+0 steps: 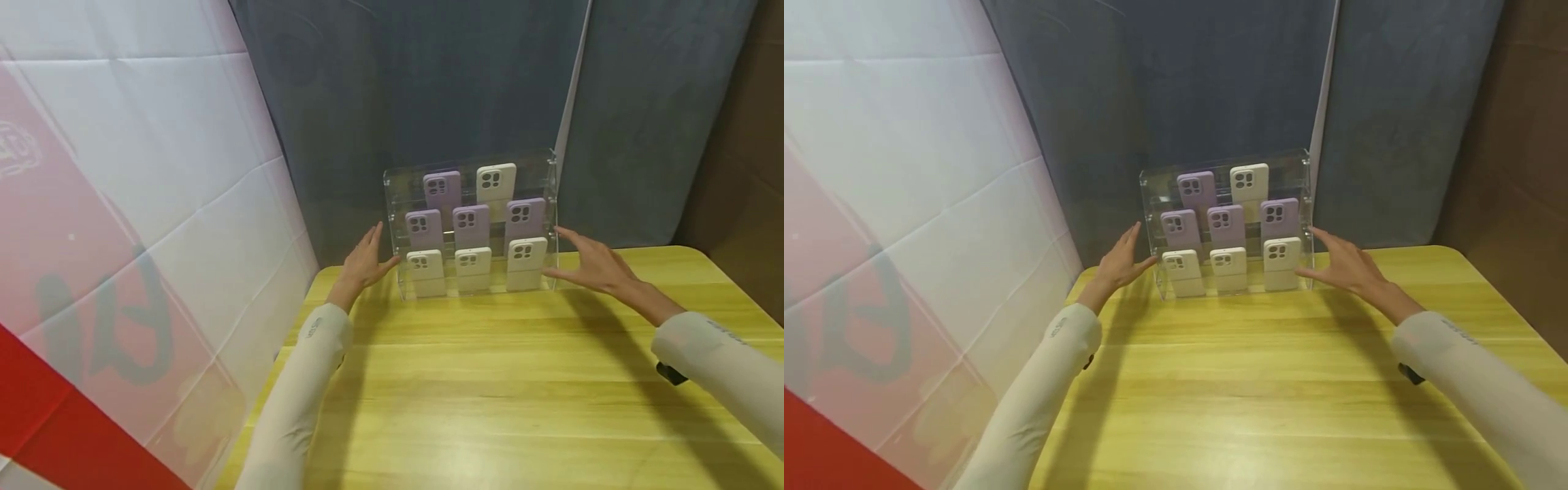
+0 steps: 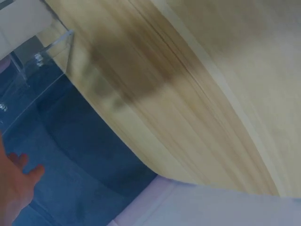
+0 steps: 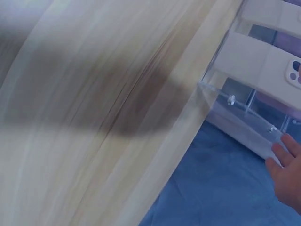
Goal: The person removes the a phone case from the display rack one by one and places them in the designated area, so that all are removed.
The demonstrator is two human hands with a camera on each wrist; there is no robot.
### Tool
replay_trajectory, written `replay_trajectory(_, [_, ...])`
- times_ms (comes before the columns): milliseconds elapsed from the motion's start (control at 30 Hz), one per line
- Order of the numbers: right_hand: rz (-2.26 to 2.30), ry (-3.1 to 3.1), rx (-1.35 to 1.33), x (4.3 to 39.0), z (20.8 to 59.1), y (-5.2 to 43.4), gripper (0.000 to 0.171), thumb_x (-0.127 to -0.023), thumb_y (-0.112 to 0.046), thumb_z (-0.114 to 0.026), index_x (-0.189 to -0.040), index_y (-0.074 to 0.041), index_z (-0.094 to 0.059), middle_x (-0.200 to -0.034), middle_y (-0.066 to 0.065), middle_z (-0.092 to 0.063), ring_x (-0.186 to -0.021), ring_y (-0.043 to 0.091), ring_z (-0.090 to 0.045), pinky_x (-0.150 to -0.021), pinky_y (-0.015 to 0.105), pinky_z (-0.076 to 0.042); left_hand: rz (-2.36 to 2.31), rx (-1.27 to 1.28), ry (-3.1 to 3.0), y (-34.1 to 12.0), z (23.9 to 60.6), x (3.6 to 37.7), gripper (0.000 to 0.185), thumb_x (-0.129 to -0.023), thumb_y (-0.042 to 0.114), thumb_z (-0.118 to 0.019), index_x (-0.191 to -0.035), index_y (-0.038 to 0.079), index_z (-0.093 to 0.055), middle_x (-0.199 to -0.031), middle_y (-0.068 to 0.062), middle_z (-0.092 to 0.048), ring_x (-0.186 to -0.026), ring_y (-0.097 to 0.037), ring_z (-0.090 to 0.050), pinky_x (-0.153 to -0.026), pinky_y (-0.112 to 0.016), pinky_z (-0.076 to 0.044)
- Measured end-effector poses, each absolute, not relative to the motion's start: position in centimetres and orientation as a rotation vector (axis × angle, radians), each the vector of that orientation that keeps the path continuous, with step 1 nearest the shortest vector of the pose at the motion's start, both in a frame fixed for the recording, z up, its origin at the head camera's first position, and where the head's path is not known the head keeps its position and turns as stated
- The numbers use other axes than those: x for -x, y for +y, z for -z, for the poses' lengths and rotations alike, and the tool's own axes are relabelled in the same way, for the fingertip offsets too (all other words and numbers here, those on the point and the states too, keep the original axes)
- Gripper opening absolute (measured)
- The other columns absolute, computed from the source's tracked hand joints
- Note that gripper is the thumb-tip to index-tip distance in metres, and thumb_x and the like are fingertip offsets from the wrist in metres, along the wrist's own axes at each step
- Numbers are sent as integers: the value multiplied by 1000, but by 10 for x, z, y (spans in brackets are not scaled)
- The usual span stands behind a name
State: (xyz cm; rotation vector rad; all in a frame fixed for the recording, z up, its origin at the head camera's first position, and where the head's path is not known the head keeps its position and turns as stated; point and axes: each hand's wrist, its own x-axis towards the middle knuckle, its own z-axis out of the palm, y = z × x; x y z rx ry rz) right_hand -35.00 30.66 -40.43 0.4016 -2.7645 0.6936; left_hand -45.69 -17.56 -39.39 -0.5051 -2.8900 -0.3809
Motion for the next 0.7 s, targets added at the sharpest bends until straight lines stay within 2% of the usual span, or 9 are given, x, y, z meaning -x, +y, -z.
replay_trajectory(67, [-792, -2735, -405, 351, 406, 304, 100, -88, -47, -83, -163, -7, -30, -155, 33, -42, -133, 57, -47, -96, 76, -50, 474, 474, -2892, -173, 394, 459, 99, -100, 61, -60, -169, 19, -2, -172, -14, -18, -152, -39, -32, -120, -64, -38])
replay_trajectory(133, [-857, -2702, -416, 353, 407, 302, 96, -89, -41, -83, -161, -4, -32, -153, 34, -44, -135, 57, -46, -104, 79, -42, 580, 456, -2876, -171, 395, 461, 98, -99, 59, -62, -169, 20, -4, -172, -13, -20, -152, -39, -32, -119, -66, -38])
replay_trajectory(200, [-898, -2668, -433, 355, 409, 300, 93, -89, -34, -84, -159, -1, -34, -151, 35, -46, -134, 56, -47, -106, 78, -41, 688, 457, -2845, -169, 396, 463, 97, -99, 55, -65, -169, 18, -8, -171, -14, -23, -151, -40, -33, -122, -65, -35])
replay_trajectory(367, [-997, -2589, -493, 361, 412, 295, 80, -90, -17, -84, -154, 5, -40, -143, 38, -53, -128, 56, -54, -105, 73, -47, 912, 498, -2759, -167, 397, 466, 93, -99, 40, -72, -167, 12, -15, -164, -21, -36, -147, -43, -39, -126, -56, -34])
replay_trajectory(500, [-1054, -2544, -526, 364, 415, 292, 72, -91, -10, -82, -151, 4, -46, -135, 37, -59, -122, 56, -59, -103, 70, -50, 1053, 525, -2700, -165, 397, 467, 88, -99, 33, -73, -167, 14, -21, -161, -18, -43, -144, -41, -44, -125, -54, -35])
replay_trajectory(600, [-1086, -2517, -560, 365, 417, 291, 67, -92, -6, -79, -150, 4, -48, -130, 37, -62, -118, 55, -62, -99, 69, -53, 1242, 533, -2651, -162, 397, 468, 85, -99, 30, -73, -167, 19, -23, -160, -14, -46, -140, -36, -51, -119, -50, -45])
replay_trajectory(700, [-1107, -2490, -577, 366, 419, 289, 62, -94, -3, -76, -150, 2, -50, -128, 36, -64, -115, 54, -64, -94, 66, -56, 1443, 516, -2593, -158, 397, 468, 80, -101, 29, -71, -166, 27, -25, -157, -12, -50, -132, -32, -59, -104, -45, -59])
